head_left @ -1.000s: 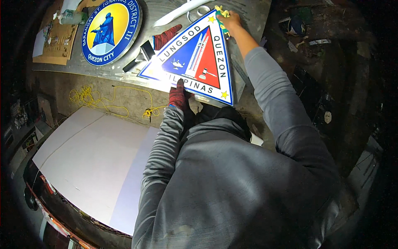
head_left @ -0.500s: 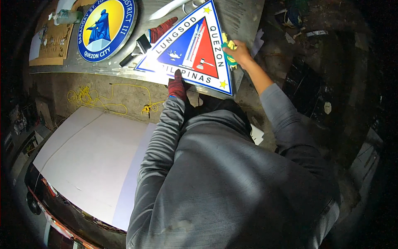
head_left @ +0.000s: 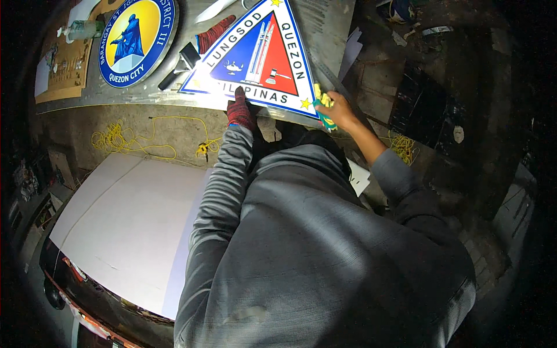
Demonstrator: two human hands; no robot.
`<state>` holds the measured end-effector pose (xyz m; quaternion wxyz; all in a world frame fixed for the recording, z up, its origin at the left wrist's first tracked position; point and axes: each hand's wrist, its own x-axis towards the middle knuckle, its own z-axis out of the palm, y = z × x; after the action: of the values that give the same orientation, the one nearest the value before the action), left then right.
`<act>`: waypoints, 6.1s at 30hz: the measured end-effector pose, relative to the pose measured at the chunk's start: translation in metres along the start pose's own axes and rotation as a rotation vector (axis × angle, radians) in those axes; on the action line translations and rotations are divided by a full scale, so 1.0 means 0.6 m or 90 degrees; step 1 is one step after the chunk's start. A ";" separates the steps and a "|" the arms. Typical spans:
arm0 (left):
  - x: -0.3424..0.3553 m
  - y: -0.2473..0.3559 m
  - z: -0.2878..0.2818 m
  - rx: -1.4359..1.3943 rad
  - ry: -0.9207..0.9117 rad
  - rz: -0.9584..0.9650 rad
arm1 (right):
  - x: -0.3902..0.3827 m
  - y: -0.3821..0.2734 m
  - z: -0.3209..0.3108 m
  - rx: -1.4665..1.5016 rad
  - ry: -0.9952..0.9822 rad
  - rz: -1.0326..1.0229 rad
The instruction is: The person is putting on work gloves and cleaning a triangular street sign with a cloth in a sign shop.
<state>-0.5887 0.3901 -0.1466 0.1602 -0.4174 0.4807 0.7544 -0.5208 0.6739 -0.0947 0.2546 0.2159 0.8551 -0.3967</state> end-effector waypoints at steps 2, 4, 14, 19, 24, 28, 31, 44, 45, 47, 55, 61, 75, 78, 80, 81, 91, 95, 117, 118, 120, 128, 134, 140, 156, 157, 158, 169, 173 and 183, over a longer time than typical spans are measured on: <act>0.003 -0.004 -0.002 0.000 0.005 -0.010 | -0.024 0.011 -0.003 0.042 -0.030 0.024; 0.008 -0.007 -0.004 -0.002 0.010 -0.018 | -0.038 0.021 0.001 0.022 -0.031 -0.038; 0.026 0.002 -0.049 -0.038 -0.069 -0.083 | -0.103 -0.134 -0.124 0.206 0.072 -0.133; 0.027 0.044 -0.059 -0.068 -0.020 0.002 | -0.038 -0.317 -0.112 0.125 0.122 -0.318; 0.041 0.086 -0.057 -0.020 0.032 -0.014 | 0.079 -0.405 0.089 -0.110 0.197 -0.430; 0.046 0.094 -0.057 0.053 0.059 -0.034 | 0.158 -0.439 0.210 -0.243 0.212 -0.493; 0.046 0.088 -0.055 0.023 0.054 -0.029 | 0.209 -0.450 0.230 -0.276 0.236 -0.442; 0.039 0.080 -0.055 0.032 0.052 0.018 | 0.373 -0.406 0.011 -0.219 0.356 -0.193; 0.040 0.079 -0.055 0.023 0.037 0.024 | 0.384 -0.404 -0.002 -0.213 0.375 -0.186; 0.043 0.075 -0.057 0.029 0.023 0.023 | 0.403 -0.397 -0.030 -0.227 0.400 -0.183; 0.052 0.070 -0.059 -0.026 0.028 0.038 | 0.502 -0.351 -0.127 -0.189 0.475 -0.012; 0.036 0.082 -0.084 -0.081 -0.070 -0.033 | 0.516 -0.342 -0.255 -0.061 0.601 -0.161; -0.051 0.005 -0.331 0.075 0.064 0.021 | 0.329 -0.371 -0.094 -0.229 0.451 -0.504; -0.091 -0.045 -0.407 0.110 0.138 -0.002 | 0.218 -0.394 0.047 -0.280 0.282 -0.554; -0.115 -0.101 -0.455 0.165 0.205 -0.008 | 0.145 -0.401 0.120 -0.345 0.172 -0.633; -0.128 -0.131 -0.476 0.151 0.199 0.014 | 0.119 -0.406 0.148 -0.332 0.080 -0.639; -0.217 -0.275 -0.562 0.404 0.255 0.180 | 0.070 -0.434 0.311 -0.486 0.009 -0.677; -0.194 -0.280 -0.592 0.279 0.296 0.065 | 0.083 -0.434 0.358 -0.526 0.071 -0.678; -0.244 -0.187 -0.920 -0.189 0.373 -0.073 | 0.034 -0.452 0.387 -0.603 0.139 -0.537; -0.248 -0.180 -0.910 -0.172 0.371 -0.073 | 0.033 -0.454 0.380 -0.606 0.118 -0.555; -0.252 -0.171 -0.889 -0.161 0.361 -0.072 | 0.035 -0.451 0.367 -0.585 0.080 -0.583; -0.280 -0.109 -0.780 -0.014 0.300 -0.088 | 0.078 -0.403 0.298 -0.419 0.131 -0.624; -0.290 -0.026 -0.701 0.106 0.287 -0.085 | 0.102 -0.414 0.267 -0.435 0.008 -0.621; -0.293 0.027 -0.634 0.142 0.273 -0.040 | 0.121 -0.423 0.269 -0.528 -0.056 -0.621; -0.294 0.026 -0.592 0.202 0.247 -0.084 | 0.156 -0.417 0.284 -0.536 -0.010 -0.682; -0.290 0.029 -0.588 0.189 0.248 -0.080 | 0.156 -0.419 0.284 -0.538 -0.012 -0.687; -0.287 0.032 -0.585 0.186 0.251 -0.077 | 0.155 -0.421 0.283 -0.536 -0.010 -0.690; -0.275 0.005 -0.620 0.208 0.250 -0.036 | 0.141 -0.414 0.280 -0.535 0.012 -0.713; -0.267 -0.051 -0.666 0.205 0.230 0.038 | 0.111 -0.423 0.279 -0.506 -0.052 -0.675; -0.265 -0.157 -0.743 0.132 0.343 0.094 | -0.028 -0.537 0.422 -0.430 -0.232 -0.831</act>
<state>-0.2205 0.0782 -0.1623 0.0131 -0.5477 0.6094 0.5731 -0.6249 0.2810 -0.0421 0.1578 -0.4933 0.8285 -0.2128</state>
